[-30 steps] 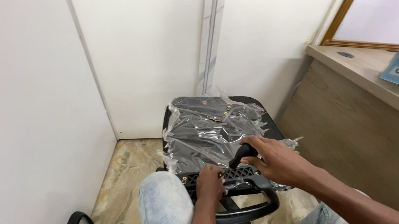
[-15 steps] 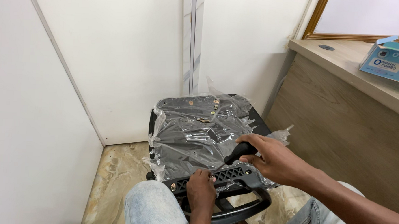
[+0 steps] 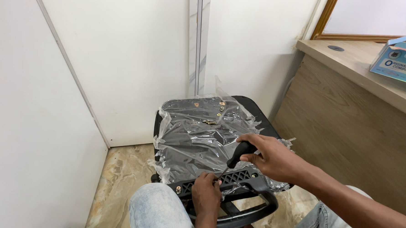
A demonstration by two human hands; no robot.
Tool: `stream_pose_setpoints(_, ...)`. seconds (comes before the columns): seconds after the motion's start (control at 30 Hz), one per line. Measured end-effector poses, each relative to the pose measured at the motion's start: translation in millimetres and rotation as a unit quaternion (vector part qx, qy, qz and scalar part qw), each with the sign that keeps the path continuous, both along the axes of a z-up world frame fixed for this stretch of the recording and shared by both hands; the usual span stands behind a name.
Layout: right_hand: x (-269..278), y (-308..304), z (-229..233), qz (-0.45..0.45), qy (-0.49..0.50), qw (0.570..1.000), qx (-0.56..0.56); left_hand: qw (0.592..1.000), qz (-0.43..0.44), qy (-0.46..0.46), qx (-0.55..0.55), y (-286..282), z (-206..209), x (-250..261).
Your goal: The person assembles a black plastic chair frame by inserting and tightening screws with a screwdriver. They work on a single frame section placed on their lap, repeatedly aligning holes and securing fasteners.
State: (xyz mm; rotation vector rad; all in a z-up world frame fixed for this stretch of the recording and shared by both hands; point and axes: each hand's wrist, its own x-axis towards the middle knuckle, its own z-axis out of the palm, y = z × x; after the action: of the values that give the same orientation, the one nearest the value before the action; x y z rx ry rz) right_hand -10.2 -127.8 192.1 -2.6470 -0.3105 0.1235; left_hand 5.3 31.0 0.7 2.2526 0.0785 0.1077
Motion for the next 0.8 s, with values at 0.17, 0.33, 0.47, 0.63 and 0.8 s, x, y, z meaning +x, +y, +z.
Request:
stream_pose_setpoints(0.17,-1.1,1.2,-0.2,-0.003,0.031,1.0,-0.001,0.999,0.006,-0.031,-0.015,-0.2,-0.5,-0.2)
stream_pose_setpoints(0.33,-2.1,-0.2,1.5,0.01,0.002,1.0,-0.015,1.0,0.005,-0.004,-0.011,-2.1,-1.8,0.7)
stream_pose_setpoints(0.47,-3.6,2.5,3.1,-0.009,0.0,1.0,-0.021,1.0,0.001,-0.013,-0.012,-2.2,-1.9,0.3)
stream_pose_setpoints(0.63,-6.6,6.6,4.2,-0.032,0.014,0.999,-0.006,0.999,-0.004,-0.038,0.005,-0.1,-1.7,-0.7)
stream_pose_setpoints(0.8,-6.5,8.6,1.8,-0.025,-0.007,0.999,0.021,1.0,-0.002,0.003,0.004,-1.9,-3.4,1.9)
